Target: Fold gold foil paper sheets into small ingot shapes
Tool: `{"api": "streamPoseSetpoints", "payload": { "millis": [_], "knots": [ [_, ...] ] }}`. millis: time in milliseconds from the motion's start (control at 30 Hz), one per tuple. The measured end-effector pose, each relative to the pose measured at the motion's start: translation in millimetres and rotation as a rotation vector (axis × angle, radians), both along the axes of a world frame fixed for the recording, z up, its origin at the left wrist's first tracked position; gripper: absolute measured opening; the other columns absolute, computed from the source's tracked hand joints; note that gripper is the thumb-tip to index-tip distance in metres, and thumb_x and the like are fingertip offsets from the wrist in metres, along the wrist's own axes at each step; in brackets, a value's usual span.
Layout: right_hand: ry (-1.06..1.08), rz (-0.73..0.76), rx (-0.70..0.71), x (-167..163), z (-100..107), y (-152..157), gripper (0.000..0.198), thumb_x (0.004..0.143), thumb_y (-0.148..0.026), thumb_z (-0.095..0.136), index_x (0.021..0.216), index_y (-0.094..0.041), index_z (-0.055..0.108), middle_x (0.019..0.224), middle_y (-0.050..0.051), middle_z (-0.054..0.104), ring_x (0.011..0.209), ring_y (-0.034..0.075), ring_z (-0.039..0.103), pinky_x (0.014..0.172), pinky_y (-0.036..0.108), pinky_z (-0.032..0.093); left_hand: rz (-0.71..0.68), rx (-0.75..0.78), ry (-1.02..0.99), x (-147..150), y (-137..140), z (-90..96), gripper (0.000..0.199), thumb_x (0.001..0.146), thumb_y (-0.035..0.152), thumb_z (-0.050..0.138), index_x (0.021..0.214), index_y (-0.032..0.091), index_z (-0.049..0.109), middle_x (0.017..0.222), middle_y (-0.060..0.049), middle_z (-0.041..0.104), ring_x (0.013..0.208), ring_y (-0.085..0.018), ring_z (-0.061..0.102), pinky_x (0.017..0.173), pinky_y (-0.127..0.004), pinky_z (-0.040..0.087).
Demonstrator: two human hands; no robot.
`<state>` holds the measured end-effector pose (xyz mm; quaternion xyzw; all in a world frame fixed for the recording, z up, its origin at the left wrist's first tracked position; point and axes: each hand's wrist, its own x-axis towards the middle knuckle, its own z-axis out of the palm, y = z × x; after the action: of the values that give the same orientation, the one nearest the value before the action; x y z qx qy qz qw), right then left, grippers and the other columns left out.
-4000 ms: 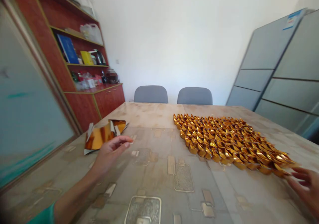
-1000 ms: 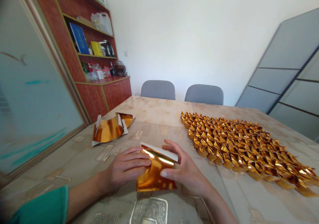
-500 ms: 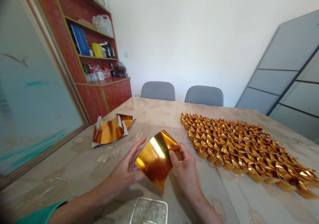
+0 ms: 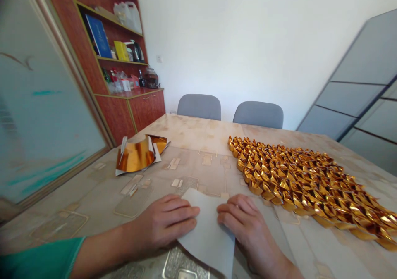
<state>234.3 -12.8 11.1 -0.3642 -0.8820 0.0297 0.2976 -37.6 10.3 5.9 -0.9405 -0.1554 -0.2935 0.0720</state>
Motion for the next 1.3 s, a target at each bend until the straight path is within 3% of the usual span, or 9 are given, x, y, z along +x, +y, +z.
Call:
{"api": "streamPoseSetpoints", "payload": {
  "millis": [100, 200, 333, 433, 600, 700, 833, 1100, 1300],
  "knots": [
    [-0.115, 0.031, -0.087, 0, -9, -10, 0.031, 0.08, -0.001, 0.051, 0.095, -0.024, 0.065, 0.106, 0.005, 0.074, 0.095, 0.022, 0.065, 0.085, 0.035, 0.052, 0.031, -0.089, 0.07, -4, -11, -15.7, 0.016, 0.098, 0.021, 0.049, 0.1, 0.02, 0.065, 0.1, -0.007, 0.073, 0.088, -0.017, 0.065, 0.079, -0.029, 0.051],
    [-0.154, 0.022, -0.25, -5, -2, -19, 0.037, 0.07, -0.004, 0.056, 0.1, -0.023, 0.067, 0.112, 0.009, 0.072, 0.101, 0.026, 0.065, 0.089, 0.038, 0.054, 0.051, -0.21, 0.061, -5, -14, -21.3, 0.019, 0.099, 0.02, 0.044, 0.099, 0.019, 0.064, 0.089, -0.005, 0.072, 0.082, -0.016, 0.065, 0.078, -0.027, 0.051],
    [-0.173, -0.014, -0.305, -9, 9, -23, 0.008, 0.082, -0.024, 0.066, 0.089, -0.025, 0.07, 0.102, 0.008, 0.073, 0.096, 0.028, 0.067, 0.084, 0.041, 0.056, 0.128, -0.376, 0.039, -1, -6, -17.0, 0.021, 0.099, 0.022, 0.042, 0.096, 0.019, 0.063, 0.077, -0.002, 0.068, 0.07, -0.015, 0.063, 0.066, -0.024, 0.049],
    [-0.064, -0.035, -0.337, -6, 2, -17, 0.023, 0.096, -0.024, 0.049, 0.086, -0.026, 0.069, 0.099, 0.006, 0.072, 0.094, 0.024, 0.066, 0.083, 0.037, 0.054, 0.2, -0.454, 0.019, 3, 2, -16.5, 0.017, 0.098, 0.025, 0.044, 0.098, 0.02, 0.061, 0.078, -0.002, 0.069, 0.068, -0.016, 0.065, 0.061, -0.024, 0.049],
    [0.03, -0.178, -0.414, -3, -20, -2, 0.024, 0.097, -0.024, 0.045, 0.082, -0.023, 0.063, 0.083, 0.005, 0.068, 0.079, 0.021, 0.063, 0.071, 0.035, 0.05, 0.261, -0.53, -0.041, 8, 14, -23.0, 0.024, 0.096, 0.028, 0.052, 0.119, 0.021, 0.054, 0.1, -0.004, 0.074, 0.082, -0.019, 0.072, 0.07, -0.029, 0.057],
    [0.02, -0.276, -0.391, -2, -28, 1, 0.023, 0.094, -0.027, 0.051, 0.073, -0.023, 0.06, 0.074, 0.004, 0.064, 0.07, 0.021, 0.06, 0.063, 0.033, 0.046, 0.28, -0.534, -0.042, 11, 19, -25.5, 0.034, 0.095, 0.027, 0.053, 0.129, 0.023, 0.049, 0.115, -0.005, 0.073, 0.095, -0.02, 0.072, 0.079, -0.033, 0.06],
    [-0.011, -0.326, -0.359, -2, -32, 4, 0.021, 0.092, -0.03, 0.057, 0.072, -0.024, 0.06, 0.072, 0.003, 0.063, 0.066, 0.02, 0.058, 0.06, 0.032, 0.042, 0.269, -0.432, -0.045, 11, 21, -26.7, 0.032, 0.097, 0.028, 0.049, 0.128, 0.02, 0.052, 0.122, -0.009, 0.07, 0.104, -0.02, 0.07, 0.086, -0.033, 0.06],
    [-0.076, -0.321, -0.233, -3, -35, 14, 0.021, 0.09, -0.031, 0.061, 0.07, -0.025, 0.057, 0.065, 0.002, 0.062, 0.058, 0.019, 0.056, 0.055, 0.031, 0.04, 0.273, -0.239, -0.027, 8, 19, -32.8, 0.029, 0.101, 0.032, 0.041, 0.105, 0.019, 0.066, 0.119, -0.01, 0.071, 0.092, -0.019, 0.074, 0.075, -0.028, 0.063],
    [-0.126, -0.295, -0.129, -2, -27, 12, 0.022, 0.094, -0.03, 0.054, 0.073, -0.024, 0.055, 0.063, -0.001, 0.061, 0.056, 0.017, 0.058, 0.054, 0.029, 0.041, 0.258, -0.285, -0.078, 10, 19, -29.0, 0.032, 0.102, 0.03, 0.038, 0.1, 0.017, 0.068, 0.114, -0.01, 0.072, 0.082, -0.014, 0.073, 0.072, -0.024, 0.062]
  ]
}}
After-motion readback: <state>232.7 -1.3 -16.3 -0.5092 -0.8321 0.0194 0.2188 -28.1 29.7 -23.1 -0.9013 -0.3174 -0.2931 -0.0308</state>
